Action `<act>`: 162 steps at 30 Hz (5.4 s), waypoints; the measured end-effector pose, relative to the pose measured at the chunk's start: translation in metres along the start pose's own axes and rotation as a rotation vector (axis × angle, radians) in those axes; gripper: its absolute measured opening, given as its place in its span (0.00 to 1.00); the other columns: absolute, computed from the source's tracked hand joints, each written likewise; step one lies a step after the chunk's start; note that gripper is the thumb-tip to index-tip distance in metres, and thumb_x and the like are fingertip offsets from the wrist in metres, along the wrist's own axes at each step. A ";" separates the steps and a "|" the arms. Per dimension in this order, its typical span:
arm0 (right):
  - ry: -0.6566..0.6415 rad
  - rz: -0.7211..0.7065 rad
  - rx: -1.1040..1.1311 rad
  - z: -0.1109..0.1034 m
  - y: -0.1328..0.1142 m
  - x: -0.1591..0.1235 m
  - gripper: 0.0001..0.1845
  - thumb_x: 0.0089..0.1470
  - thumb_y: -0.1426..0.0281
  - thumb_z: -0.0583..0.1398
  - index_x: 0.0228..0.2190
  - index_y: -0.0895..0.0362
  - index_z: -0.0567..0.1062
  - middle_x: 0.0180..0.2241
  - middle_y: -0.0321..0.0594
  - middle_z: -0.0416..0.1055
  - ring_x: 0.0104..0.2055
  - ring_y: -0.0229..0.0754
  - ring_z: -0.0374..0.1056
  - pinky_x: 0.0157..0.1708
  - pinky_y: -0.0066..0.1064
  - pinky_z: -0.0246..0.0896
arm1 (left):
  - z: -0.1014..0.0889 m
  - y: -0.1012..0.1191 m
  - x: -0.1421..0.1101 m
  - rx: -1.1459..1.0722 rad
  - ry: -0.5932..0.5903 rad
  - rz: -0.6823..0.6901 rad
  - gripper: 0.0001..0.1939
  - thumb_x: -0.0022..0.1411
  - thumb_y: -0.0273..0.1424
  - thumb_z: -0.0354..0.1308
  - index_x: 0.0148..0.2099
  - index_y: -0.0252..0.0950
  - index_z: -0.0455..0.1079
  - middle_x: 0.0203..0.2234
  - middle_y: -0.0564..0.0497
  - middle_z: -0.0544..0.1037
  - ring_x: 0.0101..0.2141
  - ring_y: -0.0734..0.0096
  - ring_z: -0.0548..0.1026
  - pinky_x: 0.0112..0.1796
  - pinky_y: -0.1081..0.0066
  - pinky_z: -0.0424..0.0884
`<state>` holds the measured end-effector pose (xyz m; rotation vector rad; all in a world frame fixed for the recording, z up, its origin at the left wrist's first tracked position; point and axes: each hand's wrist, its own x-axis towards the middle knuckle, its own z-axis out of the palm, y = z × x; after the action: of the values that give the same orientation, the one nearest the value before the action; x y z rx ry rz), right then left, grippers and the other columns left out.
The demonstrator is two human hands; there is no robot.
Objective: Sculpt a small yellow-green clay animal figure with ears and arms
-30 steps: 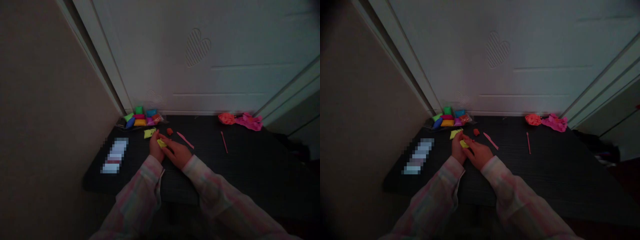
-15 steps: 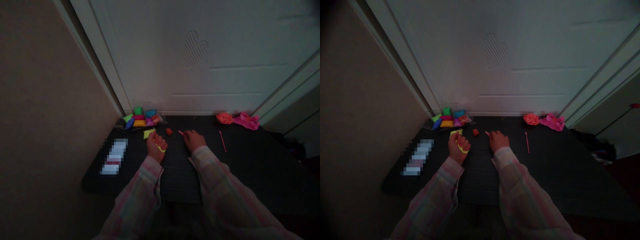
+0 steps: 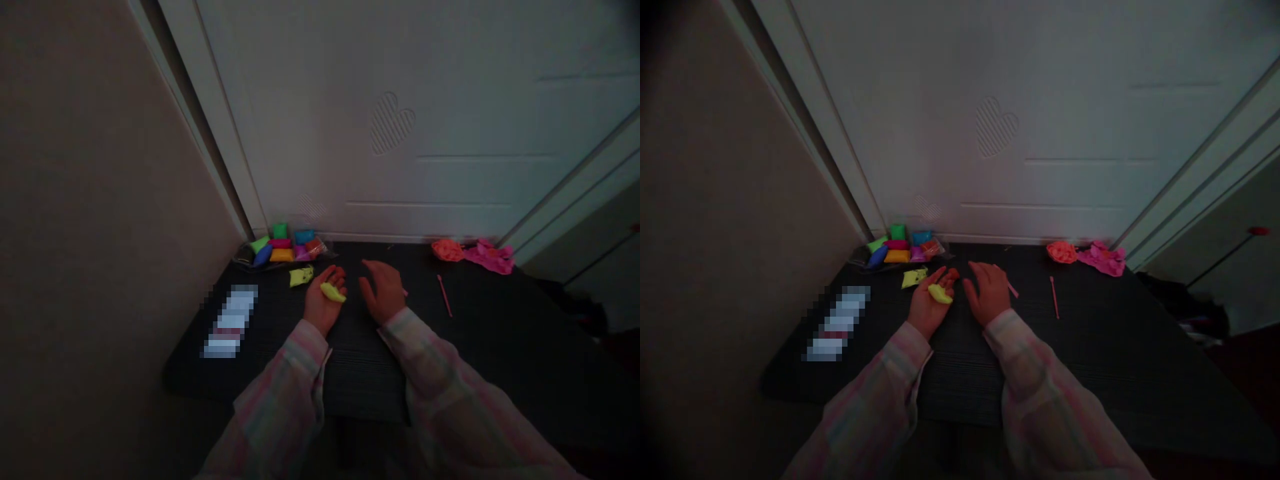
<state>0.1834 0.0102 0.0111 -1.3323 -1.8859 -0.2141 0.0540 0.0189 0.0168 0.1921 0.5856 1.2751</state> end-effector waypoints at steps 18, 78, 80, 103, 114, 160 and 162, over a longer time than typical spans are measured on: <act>-0.051 -0.060 0.121 0.013 -0.033 -0.001 0.18 0.53 0.73 0.45 0.41 0.60 0.69 0.44 0.44 0.69 0.52 0.42 0.57 0.55 0.45 0.39 | 0.002 -0.033 -0.016 0.091 -0.161 -0.159 0.12 0.55 0.31 0.46 0.34 0.33 0.70 0.34 0.46 0.75 0.42 0.68 0.70 0.46 0.68 0.63; 0.229 0.065 0.358 0.017 -0.015 -0.006 0.13 0.53 0.70 0.46 0.39 0.57 0.65 0.42 0.47 0.61 0.47 0.45 0.57 0.46 0.45 0.54 | 0.000 0.019 0.000 -0.121 0.026 0.011 0.08 0.56 0.28 0.46 0.30 0.28 0.63 0.26 0.45 0.71 0.30 0.71 0.72 0.31 0.72 0.71; 0.225 0.070 0.358 0.017 -0.015 -0.006 0.13 0.53 0.70 0.46 0.39 0.57 0.65 0.42 0.47 0.61 0.47 0.45 0.57 0.46 0.45 0.54 | -0.002 0.018 0.003 -0.111 0.052 0.052 0.06 0.55 0.26 0.46 0.30 0.29 0.63 0.25 0.46 0.70 0.30 0.73 0.72 0.33 0.73 0.70; 0.185 0.135 0.318 0.023 -0.003 -0.003 0.11 0.52 0.69 0.49 0.37 0.58 0.66 0.39 0.47 0.62 0.45 0.45 0.58 0.45 0.45 0.56 | -0.035 0.017 0.019 1.122 -0.086 0.547 0.25 0.41 0.22 0.59 0.45 0.36 0.64 0.40 0.46 0.71 0.41 0.67 0.69 0.44 0.66 0.62; -0.086 -0.048 0.474 0.024 -0.010 -0.004 0.15 0.47 0.67 0.56 0.39 0.54 0.69 0.38 0.43 0.68 0.41 0.42 0.65 0.41 0.39 0.62 | -0.018 0.017 0.006 0.715 -0.153 0.265 0.12 0.40 0.24 0.61 0.32 0.34 0.71 0.32 0.50 0.76 0.30 0.75 0.71 0.34 0.74 0.64; -0.050 -0.052 0.399 0.024 -0.024 -0.008 0.11 0.45 0.63 0.57 0.31 0.56 0.67 0.29 0.41 0.70 0.32 0.42 0.66 0.31 0.36 0.63 | -0.010 0.004 -0.001 0.705 -0.020 0.250 0.17 0.44 0.40 0.58 0.19 0.34 0.56 0.12 0.60 0.61 0.13 0.84 0.58 0.16 0.78 0.52; -0.060 -0.065 0.425 0.023 -0.027 -0.008 0.09 0.46 0.64 0.56 0.31 0.56 0.67 0.28 0.41 0.69 0.31 0.41 0.67 0.30 0.34 0.63 | -0.009 0.004 -0.002 0.704 0.000 0.259 0.16 0.45 0.40 0.58 0.20 0.34 0.57 0.11 0.60 0.60 0.13 0.85 0.56 0.15 0.78 0.49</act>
<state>0.1496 0.0051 -0.0019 -0.9986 -1.8926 0.1886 0.0454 0.0169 0.0117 0.8737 1.0199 1.2708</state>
